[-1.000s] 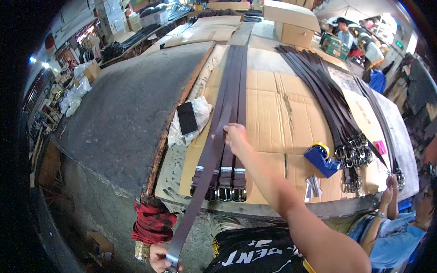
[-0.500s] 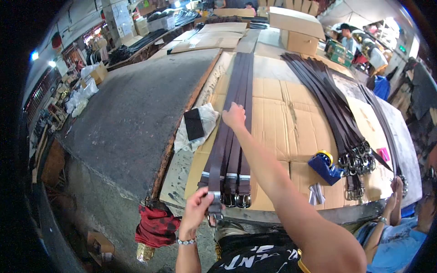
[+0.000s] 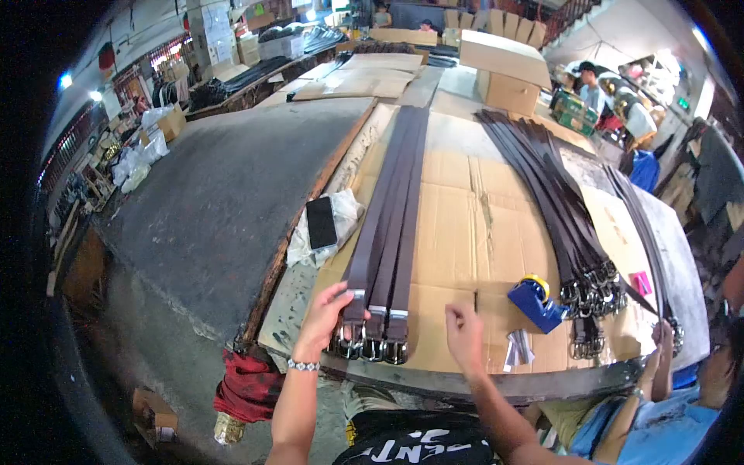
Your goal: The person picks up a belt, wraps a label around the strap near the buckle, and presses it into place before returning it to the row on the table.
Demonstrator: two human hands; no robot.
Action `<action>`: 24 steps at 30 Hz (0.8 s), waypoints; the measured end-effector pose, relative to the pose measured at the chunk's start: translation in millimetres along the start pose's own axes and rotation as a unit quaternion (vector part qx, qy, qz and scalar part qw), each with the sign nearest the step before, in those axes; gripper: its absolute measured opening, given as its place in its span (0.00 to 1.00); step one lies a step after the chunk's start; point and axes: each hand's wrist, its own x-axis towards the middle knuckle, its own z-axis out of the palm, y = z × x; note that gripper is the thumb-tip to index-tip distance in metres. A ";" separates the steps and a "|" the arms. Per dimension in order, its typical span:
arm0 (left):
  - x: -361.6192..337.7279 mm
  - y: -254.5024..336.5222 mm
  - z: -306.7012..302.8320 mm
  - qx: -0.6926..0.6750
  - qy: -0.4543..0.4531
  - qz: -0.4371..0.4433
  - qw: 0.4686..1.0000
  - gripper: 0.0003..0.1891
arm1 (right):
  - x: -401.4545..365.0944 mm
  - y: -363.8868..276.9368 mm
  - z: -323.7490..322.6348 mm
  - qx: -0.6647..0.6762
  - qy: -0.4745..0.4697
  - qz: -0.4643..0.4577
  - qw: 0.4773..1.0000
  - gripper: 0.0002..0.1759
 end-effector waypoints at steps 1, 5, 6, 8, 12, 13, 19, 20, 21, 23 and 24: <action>-6.0 -8.5 -0.5 -0.001 -0.010 0.009 1.000 0.15 | -15.4 7.5 -5.0 -0.001 0.003 0.007 1.000 0.06; -36.5 -21.3 16.7 -0.003 0.041 -0.002 0.999 0.15 | -54.8 14.3 -12.9 -0.008 0.018 0.028 0.999 0.06; -33.4 -23.5 15.9 0.009 0.036 0.001 0.999 0.15 | -58.2 12.5 -12.4 -0.013 0.028 0.018 0.999 0.06; -24.5 -31.4 11.1 0.030 0.028 0.005 0.999 0.15 | -60.3 14.9 -11.0 -0.024 0.043 0.005 0.999 0.07; 4.2 -9.0 18.7 0.014 0.056 0.018 0.998 0.14 | -51.4 28.7 -0.9 -0.036 0.058 -0.022 0.997 0.06; 12.5 -5.0 18.4 0.010 0.054 0.009 0.998 0.15 | -49.2 29.3 -0.1 -0.039 0.057 -0.034 0.997 0.06; 32.8 7.4 15.3 0.034 0.056 -0.010 0.998 0.17 | -48.6 23.2 -3.2 -0.049 0.068 -0.069 0.994 0.04; 33.7 2.2 8.4 0.036 0.057 0.002 0.998 0.18 | -48.4 23.7 -2.5 -0.040 0.068 -0.064 0.995 0.04; 27.8 1.6 7.2 0.035 0.067 0.007 0.997 0.18 | -48.7 24.6 -2.4 -0.032 0.068 -0.059 0.995 0.05; 12.8 1.4 7.3 0.032 0.086 0.017 0.996 0.17 | -49.3 24.3 -3.8 -0.028 0.064 -0.049 0.996 0.05; 7.1 -2.2 2.2 0.028 0.087 0.021 0.996 0.19 | -49.7 21.6 -5.1 -0.032 0.061 -0.046 0.997 0.05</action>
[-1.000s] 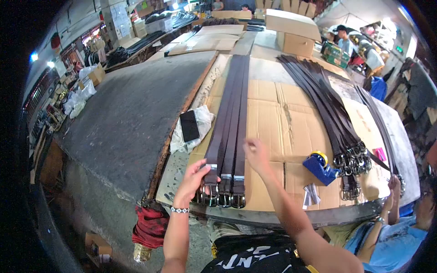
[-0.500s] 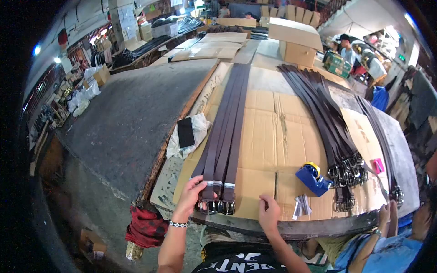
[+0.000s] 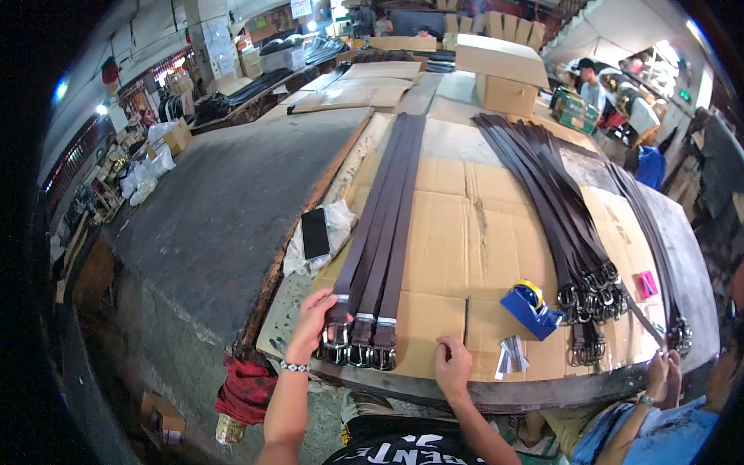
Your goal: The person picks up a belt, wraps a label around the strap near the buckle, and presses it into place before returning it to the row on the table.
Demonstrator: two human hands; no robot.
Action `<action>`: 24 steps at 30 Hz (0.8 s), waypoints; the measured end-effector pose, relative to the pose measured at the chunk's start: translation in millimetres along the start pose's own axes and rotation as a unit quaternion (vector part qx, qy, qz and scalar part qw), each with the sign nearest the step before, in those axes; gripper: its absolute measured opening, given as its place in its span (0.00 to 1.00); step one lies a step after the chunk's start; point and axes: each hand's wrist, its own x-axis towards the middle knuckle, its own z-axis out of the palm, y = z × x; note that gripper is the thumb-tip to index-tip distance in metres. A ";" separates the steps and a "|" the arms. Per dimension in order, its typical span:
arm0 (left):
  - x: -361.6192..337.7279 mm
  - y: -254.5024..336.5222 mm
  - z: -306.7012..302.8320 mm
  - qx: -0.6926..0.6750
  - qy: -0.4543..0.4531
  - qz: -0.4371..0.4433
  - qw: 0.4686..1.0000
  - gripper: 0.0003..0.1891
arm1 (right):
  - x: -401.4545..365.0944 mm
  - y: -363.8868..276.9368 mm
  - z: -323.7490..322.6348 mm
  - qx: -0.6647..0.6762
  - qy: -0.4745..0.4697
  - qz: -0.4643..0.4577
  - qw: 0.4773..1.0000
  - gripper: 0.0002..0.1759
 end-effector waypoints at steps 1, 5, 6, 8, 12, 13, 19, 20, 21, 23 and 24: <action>-7.0 0.0 -1.8 0.003 0.008 -0.001 1.000 0.18 | 0.3 -1.2 -0.8 -0.003 -0.003 0.004 1.000 0.05; -22.8 -10.2 -6.7 -0.004 0.041 0.013 0.999 0.15 | -0.3 0.4 1.8 0.009 0.001 -0.001 1.000 0.05; -23.2 -8.3 -6.8 0.000 0.030 0.010 1.000 0.15 | -0.7 2.2 2.4 0.008 0.000 -0.001 1.000 0.05; -23.0 1.3 -3.6 -0.003 0.009 -0.011 1.000 0.15 | -1.8 3.0 2.3 0.009 -0.004 0.000 1.000 0.05; -6.5 9.2 6.6 -0.045 0.002 -0.025 0.999 0.15 | -0.6 2.3 2.6 0.011 0.001 -0.003 1.000 0.05; -5.0 10.2 7.7 -0.053 0.012 -0.026 0.998 0.15 | -0.5 2.4 2.4 0.010 0.004 -0.005 1.000 0.05; -6.9 12.2 1.3 -0.015 0.021 -0.010 1.000 0.15 | -2.0 2.4 1.2 0.029 -0.007 0.027 0.999 0.05; -8.2 12.6 1.2 0.005 0.039 -0.008 0.999 0.14 | -1.5 1.7 1.4 0.029 -0.006 0.020 0.999 0.05; -8.5 12.8 -1.8 0.026 0.034 -0.006 0.999 0.14 | -1.0 1.1 1.1 0.028 -0.006 0.013 1.000 0.05; -7.0 12.9 -13.1 0.067 0.022 -0.001 0.997 0.14 | -0.5 0.6 0.8 0.027 -0.004 0.006 1.000 0.05; -5.3 11.7 -16.8 0.089 0.026 0.012 0.996 0.13 | -0.6 1.3 1.1 0.026 -0.005 0.007 1.000 0.05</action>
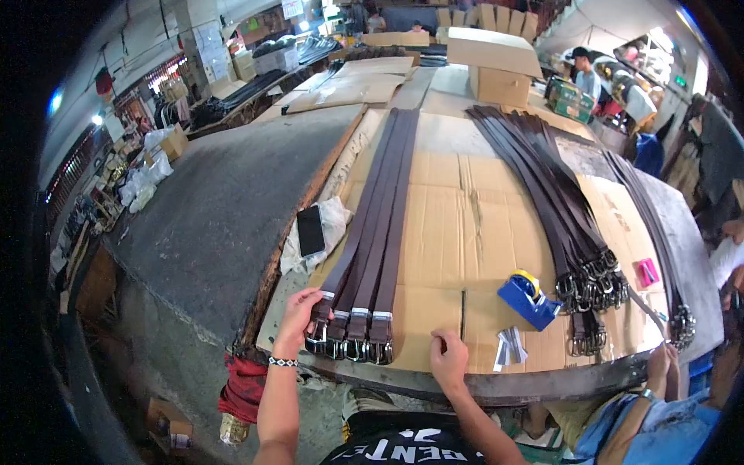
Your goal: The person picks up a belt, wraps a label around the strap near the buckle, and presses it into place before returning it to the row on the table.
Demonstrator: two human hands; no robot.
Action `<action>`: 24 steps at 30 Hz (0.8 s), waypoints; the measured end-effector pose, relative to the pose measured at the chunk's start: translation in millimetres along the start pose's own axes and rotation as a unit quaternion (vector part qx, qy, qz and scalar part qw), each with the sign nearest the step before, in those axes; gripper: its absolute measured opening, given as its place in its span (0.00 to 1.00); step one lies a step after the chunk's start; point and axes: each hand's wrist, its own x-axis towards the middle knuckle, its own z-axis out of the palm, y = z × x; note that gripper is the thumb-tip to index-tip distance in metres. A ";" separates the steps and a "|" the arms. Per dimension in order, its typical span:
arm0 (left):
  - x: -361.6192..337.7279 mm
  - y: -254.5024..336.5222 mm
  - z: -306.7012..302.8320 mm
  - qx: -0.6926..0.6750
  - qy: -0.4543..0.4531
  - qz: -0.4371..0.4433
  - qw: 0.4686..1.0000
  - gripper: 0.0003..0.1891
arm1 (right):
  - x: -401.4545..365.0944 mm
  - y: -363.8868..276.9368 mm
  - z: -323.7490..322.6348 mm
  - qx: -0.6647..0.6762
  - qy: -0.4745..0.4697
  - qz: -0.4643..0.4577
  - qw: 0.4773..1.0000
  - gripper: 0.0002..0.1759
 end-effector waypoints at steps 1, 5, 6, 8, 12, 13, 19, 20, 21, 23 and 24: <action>-0.5 -0.3 -0.6 0.012 0.010 0.001 1.000 0.13 | -0.5 0.5 -0.4 -0.001 -0.001 0.002 1.000 0.05; -1.5 3.2 -7.1 0.064 0.034 0.005 0.997 0.13 | 0.9 -2.4 -2.3 -0.011 -0.007 0.006 1.000 0.05; -2.0 3.7 -7.6 0.078 0.039 0.016 0.996 0.13 | 2.7 -3.5 -3.8 -0.019 -0.008 -0.006 1.000 0.05; -5.9 5.7 -16.4 0.118 0.048 0.033 0.991 0.13 | 0.4 -5.0 0.9 -0.014 -0.013 -0.010 1.000 0.04; -1.1 3.6 -23.0 0.170 0.030 0.060 0.983 0.13 | 0.8 -1.0 -1.4 -0.009 -0.018 0.014 1.000 0.05; 1.1 1.2 -26.3 0.172 0.026 0.064 0.983 0.13 | 1.1 -0.3 -1.6 -0.013 -0.023 0.021 0.999 0.05; -5.7 -2.9 -28.5 0.186 0.037 0.027 0.981 0.13 | 0.4 0.4 0.4 -0.017 -0.015 0.005 1.000 0.05; -9.6 -1.2 -26.4 0.187 0.039 0.014 0.981 0.14 | 0.2 0.1 0.5 -0.016 -0.015 0.005 1.000 0.05; -11.9 -1.0 -25.6 0.200 0.038 0.016 0.979 0.14 | 0.3 -0.5 0.9 -0.016 -0.015 0.006 1.000 0.05; -14.4 -2.5 -23.1 0.225 0.033 0.022 0.974 0.14 | 0.7 -1.5 -0.3 -0.018 -0.015 0.005 1.000 0.05; -14.3 -3.9 -22.9 0.235 0.037 0.026 0.971 0.14 | 1.4 -2.3 -0.4 -0.020 -0.015 0.003 1.000 0.06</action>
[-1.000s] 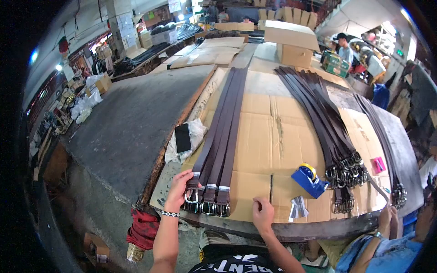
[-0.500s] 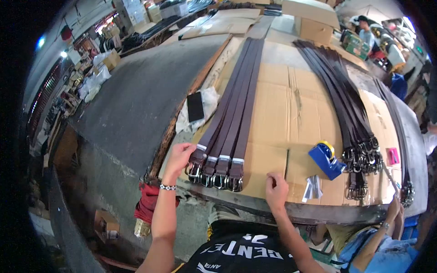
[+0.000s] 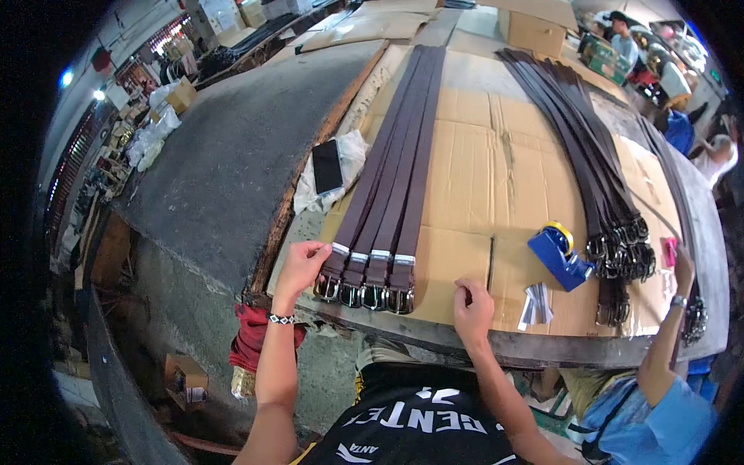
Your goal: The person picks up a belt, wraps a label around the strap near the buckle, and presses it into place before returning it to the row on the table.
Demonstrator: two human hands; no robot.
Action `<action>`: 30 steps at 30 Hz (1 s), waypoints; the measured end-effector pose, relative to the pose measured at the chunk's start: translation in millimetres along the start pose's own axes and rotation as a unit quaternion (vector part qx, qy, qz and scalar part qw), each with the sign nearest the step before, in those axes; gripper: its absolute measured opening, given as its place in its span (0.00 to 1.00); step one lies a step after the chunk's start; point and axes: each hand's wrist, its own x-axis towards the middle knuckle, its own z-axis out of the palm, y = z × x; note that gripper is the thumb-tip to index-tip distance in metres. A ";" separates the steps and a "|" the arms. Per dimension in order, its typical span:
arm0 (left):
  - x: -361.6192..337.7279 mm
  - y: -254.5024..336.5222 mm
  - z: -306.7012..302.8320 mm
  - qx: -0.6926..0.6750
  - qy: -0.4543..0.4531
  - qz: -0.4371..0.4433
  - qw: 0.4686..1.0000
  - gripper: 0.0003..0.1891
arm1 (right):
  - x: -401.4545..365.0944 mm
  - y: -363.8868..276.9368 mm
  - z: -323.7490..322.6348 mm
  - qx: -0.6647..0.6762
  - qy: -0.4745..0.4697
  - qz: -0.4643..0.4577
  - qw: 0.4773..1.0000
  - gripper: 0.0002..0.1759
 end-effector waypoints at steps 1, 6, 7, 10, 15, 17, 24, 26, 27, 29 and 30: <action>0.0 -1.2 0.0 0.010 0.006 0.003 1.000 0.15 | 0.3 -0.3 0.0 -0.001 -0.001 -0.002 1.000 0.06; 0.6 -11.8 -1.4 0.066 0.035 0.037 0.997 0.15 | 0.7 1.0 1.0 0.001 -0.002 -0.007 1.000 0.06; -3.3 -8.0 -1.5 0.079 0.045 0.032 0.995 0.14 | 0.4 1.3 0.8 0.000 -0.002 -0.008 1.000 0.06; -6.4 -17.3 0.1 0.155 0.102 0.094 0.978 0.14 | 0.3 1.7 1.3 -0.001 0.004 -0.021 1.000 0.04; -21.0 -14.3 -1.1 0.147 0.111 0.056 0.981 0.16 | 0.3 3.2 0.1 -0.012 -0.005 -0.004 1.000 0.05; -28.7 -14.9 7.3 0.128 0.140 0.085 0.978 0.19 | -0.5 1.1 0.7 -0.005 -0.006 0.001 1.000 0.05; -46.4 -7.8 31.5 0.317 0.086 0.267 0.906 0.28 | 0.3 -3.6 -0.9 0.001 -0.013 0.012 1.000 0.05; -43.0 -17.4 31.7 0.322 0.080 0.278 0.901 0.28 | 1.3 -4.9 -2.6 0.004 -0.017 0.021 1.000 0.05; -41.5 -21.6 31.9 0.325 0.076 0.284 0.899 0.28 | 1.2 -4.7 -2.7 0.010 -0.020 0.027 0.999 0.05; -40.4 -25.8 33.0 0.324 0.081 0.280 0.900 0.29 | 0.2 -2.8 -1.6 0.014 -0.019 0.029 0.999 0.05; -40.7 -26.3 34.5 0.322 0.081 0.275 0.902 0.29 | -0.6 -0.4 -0.8 0.010 -0.016 0.025 1.000 0.05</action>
